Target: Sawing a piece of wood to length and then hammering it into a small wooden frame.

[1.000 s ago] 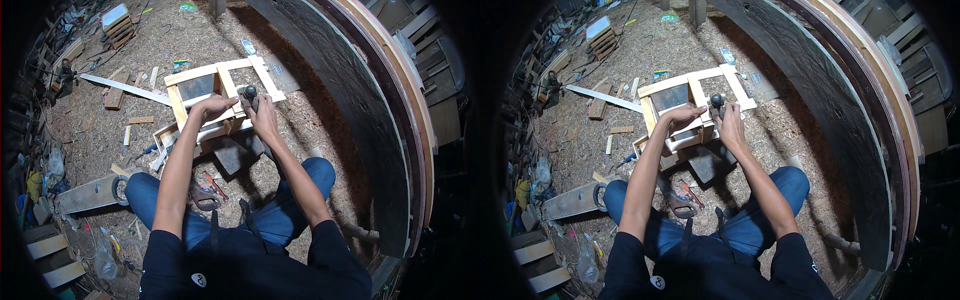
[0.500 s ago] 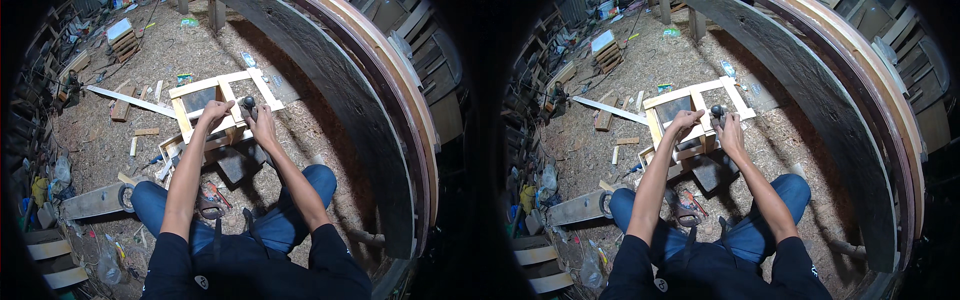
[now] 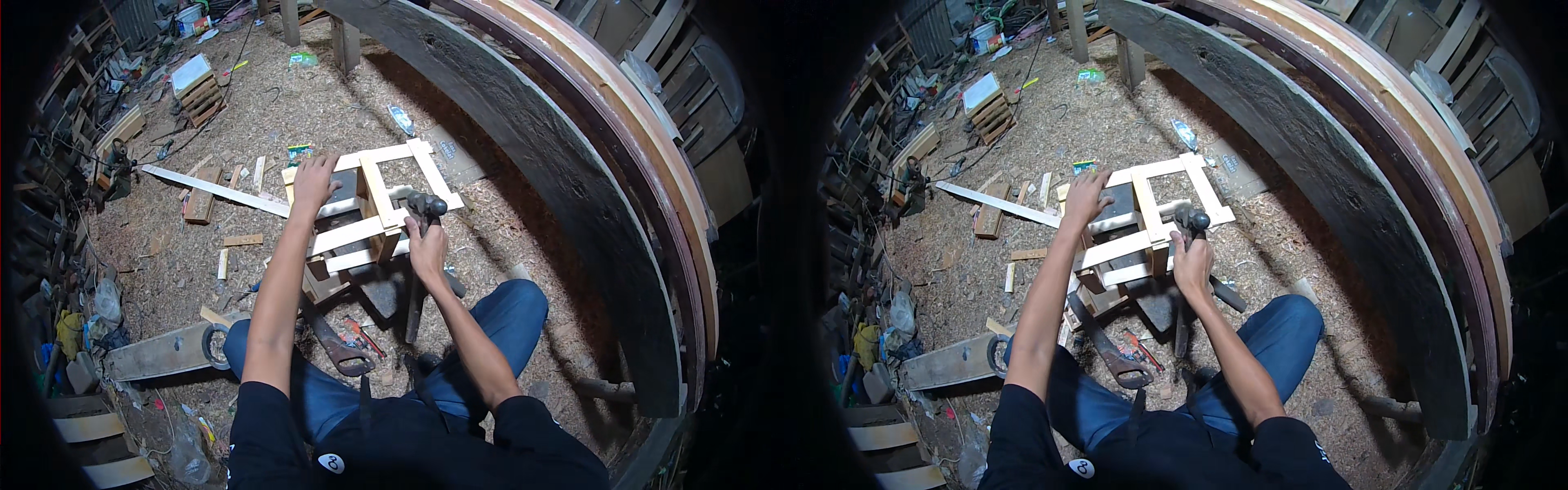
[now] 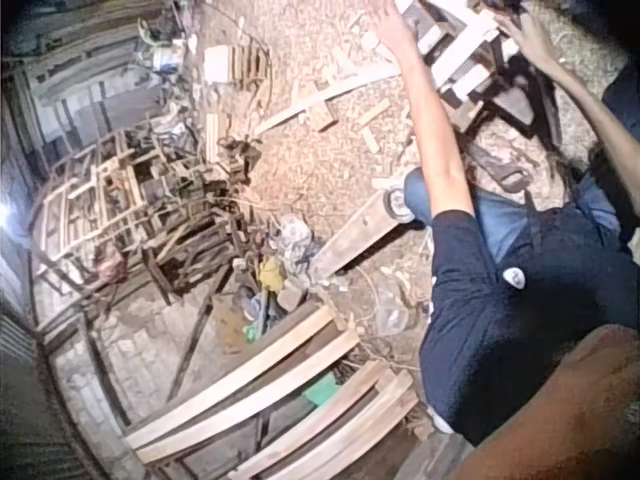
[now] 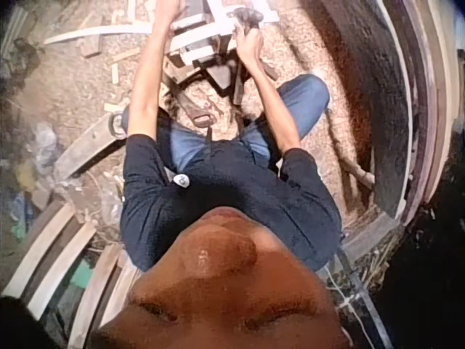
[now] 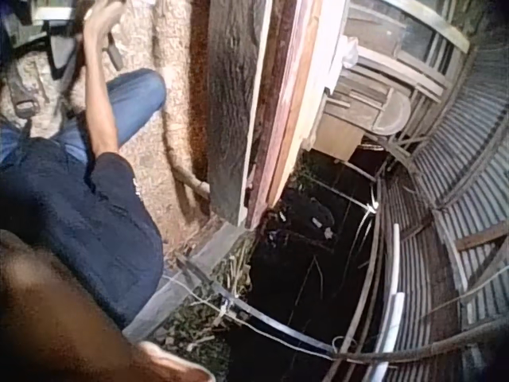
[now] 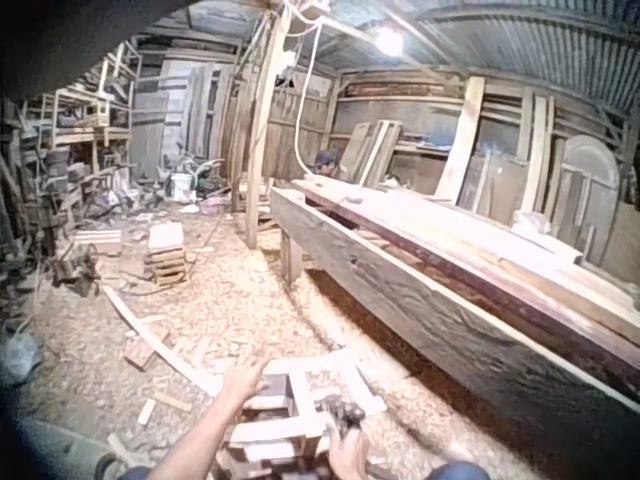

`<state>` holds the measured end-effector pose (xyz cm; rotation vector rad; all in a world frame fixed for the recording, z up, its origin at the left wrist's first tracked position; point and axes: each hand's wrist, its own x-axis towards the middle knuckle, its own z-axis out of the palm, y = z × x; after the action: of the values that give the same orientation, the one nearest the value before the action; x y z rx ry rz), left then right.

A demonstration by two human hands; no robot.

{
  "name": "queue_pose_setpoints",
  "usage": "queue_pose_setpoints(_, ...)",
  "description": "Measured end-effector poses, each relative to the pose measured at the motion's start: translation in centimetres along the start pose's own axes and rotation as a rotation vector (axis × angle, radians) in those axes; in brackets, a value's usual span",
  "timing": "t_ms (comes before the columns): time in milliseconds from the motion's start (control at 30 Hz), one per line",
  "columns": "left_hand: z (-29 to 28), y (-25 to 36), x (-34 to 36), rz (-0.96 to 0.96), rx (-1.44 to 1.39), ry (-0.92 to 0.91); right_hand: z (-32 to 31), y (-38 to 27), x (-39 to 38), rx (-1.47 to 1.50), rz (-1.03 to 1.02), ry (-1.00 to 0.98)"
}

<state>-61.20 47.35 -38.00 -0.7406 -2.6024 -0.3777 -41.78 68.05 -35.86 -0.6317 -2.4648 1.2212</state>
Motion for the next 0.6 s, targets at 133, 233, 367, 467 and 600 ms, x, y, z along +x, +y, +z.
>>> queue_pose_setpoints(133,-1.0,1.0,0.5,-0.112,0.058,-0.152,0.0,0.5,-0.4,0.017,-0.078,0.088)
queue_pose_setpoints(233,-1.7,-0.3,0.1,-0.088,0.099,-0.193,1.1,0.5,-0.9,0.056,-0.133,0.191)
queue_pose_setpoints(367,-4.4,-0.1,-0.4,-0.243,-0.021,-0.349,2.4,1.3,1.5,0.126,-0.065,0.095)
queue_pose_setpoints(467,-5.9,-0.9,-2.0,-0.327,-0.083,-0.381,2.7,2.0,5.0,0.043,-0.106,0.092)
queue_pose_setpoints(600,-7.6,-1.6,-3.1,-0.439,-0.090,-0.489,1.9,1.1,9.2,0.112,-0.064,-0.055)
